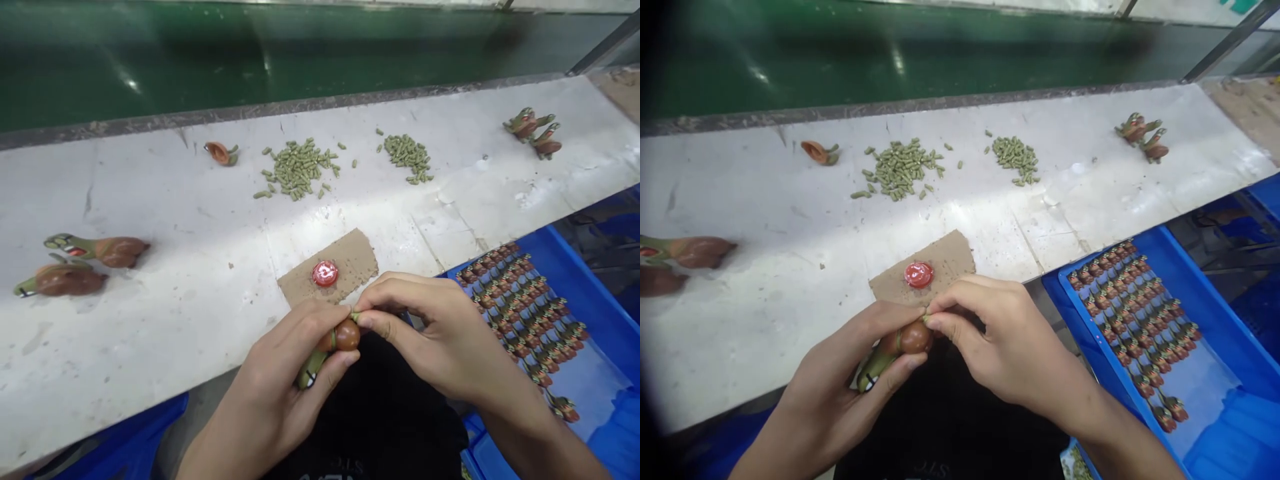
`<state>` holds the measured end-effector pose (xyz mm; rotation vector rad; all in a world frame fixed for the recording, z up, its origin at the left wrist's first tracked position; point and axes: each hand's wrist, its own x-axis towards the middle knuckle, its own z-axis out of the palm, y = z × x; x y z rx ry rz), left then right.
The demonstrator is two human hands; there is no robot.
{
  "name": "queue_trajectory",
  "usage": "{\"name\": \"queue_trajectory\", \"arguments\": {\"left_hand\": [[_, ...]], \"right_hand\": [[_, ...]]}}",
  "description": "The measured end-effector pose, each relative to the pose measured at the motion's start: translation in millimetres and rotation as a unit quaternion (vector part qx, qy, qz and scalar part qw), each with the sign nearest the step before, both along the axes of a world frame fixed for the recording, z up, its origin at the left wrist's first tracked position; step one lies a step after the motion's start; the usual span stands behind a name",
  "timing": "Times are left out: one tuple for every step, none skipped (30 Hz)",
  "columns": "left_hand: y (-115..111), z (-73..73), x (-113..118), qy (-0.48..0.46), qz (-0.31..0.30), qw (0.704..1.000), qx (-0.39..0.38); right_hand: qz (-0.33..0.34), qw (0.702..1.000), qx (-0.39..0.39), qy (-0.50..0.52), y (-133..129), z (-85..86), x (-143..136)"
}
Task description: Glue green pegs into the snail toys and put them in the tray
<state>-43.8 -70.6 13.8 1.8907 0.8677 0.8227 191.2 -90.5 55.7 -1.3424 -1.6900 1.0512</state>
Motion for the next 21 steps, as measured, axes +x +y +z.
{"name": "queue_trajectory", "arguments": {"left_hand": [[0, 0.9, 0, -0.003, 0.006, 1.0, -0.005], [-1, 1.9, 1, -0.011, 0.015, 1.0, -0.017], [-2, 2.6, 2, -0.021, 0.028, 0.999, -0.035], [-3, 3.2, 3, -0.034, 0.048, 0.997, -0.059], [-4, 3.6, 5, -0.051, 0.071, 0.992, -0.09], [-5, 3.9, 7, -0.074, 0.094, 0.984, -0.13], [-6, 4.3, 9, -0.104, 0.111, 0.973, -0.175], [-6, 5.1, 11, -0.138, 0.119, 0.958, -0.222], [-7, 6.3, 14, -0.173, 0.121, 0.94, -0.267], [-7, 7.9, 16, -0.204, 0.122, 0.921, -0.307], [-8, 9.9, 18, -0.229, 0.128, 0.903, -0.341], [-8, 12.1, 21, -0.244, 0.138, 0.887, -0.367], [-9, 14.2, 23, -0.253, 0.153, 0.874, -0.386], [-9, 16.2, 25, -0.255, 0.167, 0.864, -0.4], [-10, 17.8, 26, -0.254, 0.177, 0.859, -0.408], [-10, 19.0, 27, -0.251, 0.181, 0.858, -0.41], [-11, 19.7, 27, -0.247, 0.182, 0.86, -0.408], [-11, 20.0, 27, -0.242, 0.181, 0.862, -0.406], [-11, 19.9, 27, -0.239, 0.18, 0.864, -0.404], [-11, 19.3, 26, -0.238, 0.179, 0.865, -0.403], [-10, 18.3, 25, -0.239, 0.177, 0.866, -0.402]], "right_hand": [[0.009, 1.0, 0.001, 0.009, 4, 2.2, 1], [0.014, 1.0, 0.002, 0.018, 10, 4.0, 4], [0.009, 1.0, 0.005, 0.023, 18, 4.7, 8], [-0.011, 1.0, 0.014, 0.019, 29, 3.8, 14], [-0.048, 0.998, 0.034, 0.0, 40, 0.9, 21], [-0.096, 0.993, 0.06, -0.035, 54, -4.0, 31], [-0.152, 0.98, 0.094, -0.089, 68, -10.6, 42], [-0.197, 0.959, 0.126, -0.158, 82, -18.6, 53], [-0.229, 0.937, 0.143, -0.222, 96, -27.2, 64], [-0.249, 0.918, 0.147, -0.272, 108, -35.8, 75], [-0.263, 0.903, 0.144, -0.307, 118, -43.8, 83], [-0.27, 0.895, 0.136, -0.329, 126, -50.7, 90], [-0.274, 0.891, 0.128, -0.34, 132, -56.2, 94], [-0.274, 0.889, 0.123, -0.345, 136, -60.2, 96], [-0.273, 0.889, 0.119, -0.347, 138, -62.7, 97], [-0.272, 0.89, 0.116, -0.348, 139, -64.0, 97], [-0.273, 0.89, 0.113, -0.347, 139, -64.4, 95], [-0.273, 0.891, 0.108, -0.345, 139, -64.1, 94], [-0.274, 0.893, 0.103, -0.342, 138, -63.4, 93], [-0.274, 0.896, 0.097, -0.337, 136, -62.6, 92], [-0.273, 0.899, 0.091, -0.331, 134, -61.8, 92]]}}
